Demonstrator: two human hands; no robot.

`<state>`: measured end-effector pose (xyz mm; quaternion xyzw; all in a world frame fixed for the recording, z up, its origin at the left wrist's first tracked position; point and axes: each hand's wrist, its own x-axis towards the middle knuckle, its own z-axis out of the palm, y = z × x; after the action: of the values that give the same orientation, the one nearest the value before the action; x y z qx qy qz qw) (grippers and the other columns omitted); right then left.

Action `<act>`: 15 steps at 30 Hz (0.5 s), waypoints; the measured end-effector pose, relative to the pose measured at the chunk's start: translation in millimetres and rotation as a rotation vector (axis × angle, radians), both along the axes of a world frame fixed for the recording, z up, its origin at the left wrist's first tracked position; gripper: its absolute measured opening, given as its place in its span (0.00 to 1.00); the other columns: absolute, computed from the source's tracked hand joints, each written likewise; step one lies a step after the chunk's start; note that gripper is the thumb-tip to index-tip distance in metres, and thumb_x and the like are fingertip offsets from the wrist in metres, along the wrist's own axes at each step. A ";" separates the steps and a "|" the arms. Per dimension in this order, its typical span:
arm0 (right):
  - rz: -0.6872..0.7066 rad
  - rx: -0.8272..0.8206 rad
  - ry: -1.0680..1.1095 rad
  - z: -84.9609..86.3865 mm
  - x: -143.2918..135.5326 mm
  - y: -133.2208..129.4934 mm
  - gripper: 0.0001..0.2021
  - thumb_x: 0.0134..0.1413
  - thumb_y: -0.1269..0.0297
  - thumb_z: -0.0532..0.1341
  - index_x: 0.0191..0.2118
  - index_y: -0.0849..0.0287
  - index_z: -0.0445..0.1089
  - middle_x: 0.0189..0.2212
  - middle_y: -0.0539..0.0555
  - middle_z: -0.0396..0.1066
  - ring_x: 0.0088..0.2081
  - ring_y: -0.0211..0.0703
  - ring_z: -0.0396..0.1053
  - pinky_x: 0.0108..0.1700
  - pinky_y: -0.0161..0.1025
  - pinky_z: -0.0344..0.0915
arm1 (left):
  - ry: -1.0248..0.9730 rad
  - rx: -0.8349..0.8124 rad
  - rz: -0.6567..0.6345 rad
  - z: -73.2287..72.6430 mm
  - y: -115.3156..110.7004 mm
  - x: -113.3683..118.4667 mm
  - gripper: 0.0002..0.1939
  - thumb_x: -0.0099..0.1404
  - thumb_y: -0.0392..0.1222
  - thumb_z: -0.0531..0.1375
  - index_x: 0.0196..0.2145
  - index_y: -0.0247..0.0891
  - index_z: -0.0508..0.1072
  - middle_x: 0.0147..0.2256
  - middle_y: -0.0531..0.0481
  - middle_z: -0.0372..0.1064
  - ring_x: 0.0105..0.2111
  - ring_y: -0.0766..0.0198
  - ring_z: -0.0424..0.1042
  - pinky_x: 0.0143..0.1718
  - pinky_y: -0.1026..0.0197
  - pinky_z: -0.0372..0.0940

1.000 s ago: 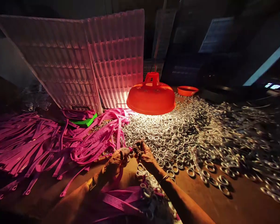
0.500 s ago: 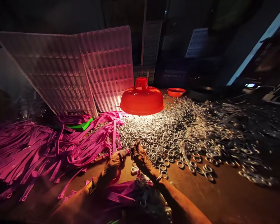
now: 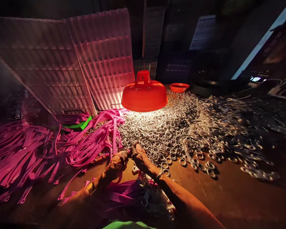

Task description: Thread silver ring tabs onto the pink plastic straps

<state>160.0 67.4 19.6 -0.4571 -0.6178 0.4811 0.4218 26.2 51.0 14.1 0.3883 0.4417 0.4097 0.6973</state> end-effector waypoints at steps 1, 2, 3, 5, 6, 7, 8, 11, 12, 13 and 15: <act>0.004 0.005 0.003 -3.4 -0.3 2.3 0.14 0.58 0.53 0.49 0.30 0.57 0.57 0.28 0.51 0.60 0.31 0.39 0.57 0.34 0.36 0.60 | -0.001 0.006 0.000 1.6 0.3 -0.6 0.21 0.50 0.56 0.62 0.25 0.39 0.59 0.16 0.63 0.46 0.15 0.77 0.42 0.15 0.67 0.38; 0.000 0.003 0.004 -7.0 -0.5 4.6 0.14 0.59 0.53 0.48 0.30 0.57 0.57 0.28 0.51 0.60 0.32 0.39 0.58 0.35 0.36 0.61 | 0.006 0.003 -0.004 3.7 0.5 -1.2 0.22 0.49 0.57 0.63 0.24 0.39 0.58 0.16 0.63 0.46 0.15 0.77 0.42 0.15 0.67 0.38; -0.008 -0.010 0.001 -10.6 -0.8 6.8 0.13 0.59 0.53 0.48 0.31 0.58 0.57 0.28 0.51 0.61 0.32 0.39 0.58 0.35 0.36 0.60 | 0.019 -0.006 -0.012 6.0 0.7 -1.7 0.22 0.49 0.58 0.63 0.24 0.39 0.58 0.15 0.63 0.46 0.14 0.77 0.42 0.15 0.68 0.38; -0.013 -0.070 -0.026 -15.8 -1.2 9.9 0.13 0.58 0.54 0.48 0.30 0.58 0.57 0.27 0.50 0.61 0.30 0.38 0.58 0.33 0.35 0.59 | 0.052 -0.019 -0.029 10.2 0.5 -2.5 0.23 0.49 0.58 0.63 0.23 0.38 0.58 0.15 0.62 0.46 0.14 0.78 0.43 0.15 0.68 0.38; -0.006 -0.100 -0.042 -16.9 -1.4 10.7 0.12 0.57 0.55 0.49 0.30 0.58 0.56 0.26 0.49 0.60 0.29 0.37 0.57 0.31 0.34 0.58 | 0.067 -0.019 -0.037 11.9 0.2 -2.9 0.23 0.49 0.57 0.63 0.22 0.38 0.58 0.15 0.62 0.46 0.14 0.78 0.44 0.15 0.69 0.38; -0.002 -0.113 -0.056 -16.7 -1.5 10.8 0.12 0.57 0.56 0.49 0.29 0.58 0.56 0.25 0.49 0.59 0.28 0.37 0.56 0.30 0.34 0.57 | 0.078 -0.019 -0.043 13.4 -0.3 -3.5 0.22 0.49 0.57 0.63 0.22 0.38 0.59 0.15 0.62 0.47 0.14 0.78 0.45 0.15 0.69 0.39; 0.002 -0.101 -0.070 -15.6 -1.6 10.5 0.11 0.56 0.56 0.49 0.28 0.57 0.55 0.24 0.48 0.58 0.27 0.37 0.55 0.29 0.33 0.56 | 0.079 -0.015 -0.047 14.6 -0.8 -4.1 0.22 0.48 0.57 0.63 0.23 0.37 0.59 0.16 0.61 0.48 0.15 0.77 0.45 0.16 0.69 0.40; -0.033 0.021 -0.108 -9.8 -1.6 9.4 0.09 0.55 0.59 0.49 0.27 0.57 0.55 0.23 0.49 0.58 0.26 0.37 0.53 0.27 0.34 0.55 | 0.076 0.005 -0.062 18.1 -1.5 -6.1 0.22 0.48 0.58 0.63 0.22 0.38 0.58 0.16 0.61 0.46 0.15 0.77 0.45 0.16 0.68 0.41; -0.046 0.045 -0.115 -8.4 -1.5 9.7 0.09 0.55 0.59 0.49 0.27 0.57 0.55 0.23 0.49 0.58 0.26 0.37 0.53 0.27 0.34 0.55 | 0.084 0.005 -0.069 19.3 -1.2 -6.5 0.22 0.48 0.58 0.62 0.21 0.38 0.58 0.16 0.61 0.46 0.15 0.77 0.44 0.16 0.68 0.40; -0.043 0.044 -0.116 -7.7 -1.2 10.7 0.09 0.55 0.59 0.49 0.27 0.57 0.56 0.23 0.50 0.59 0.26 0.37 0.53 0.27 0.34 0.55 | 0.096 0.006 -0.075 20.5 -0.5 -6.8 0.21 0.49 0.56 0.62 0.20 0.39 0.57 0.16 0.61 0.46 0.15 0.77 0.44 0.16 0.68 0.39; -0.014 -0.014 -0.106 -8.2 -0.5 14.5 0.10 0.54 0.58 0.51 0.27 0.57 0.57 0.23 0.49 0.59 0.26 0.37 0.54 0.27 0.34 0.55 | 0.124 -0.013 -0.086 22.1 2.3 -6.2 0.19 0.50 0.52 0.62 0.19 0.38 0.58 0.16 0.60 0.48 0.15 0.77 0.45 0.16 0.67 0.38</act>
<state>159.5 81.9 11.4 -0.4892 -0.6325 0.4576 0.3888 20.0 53.3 36.2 0.4273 0.4696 0.3515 0.6880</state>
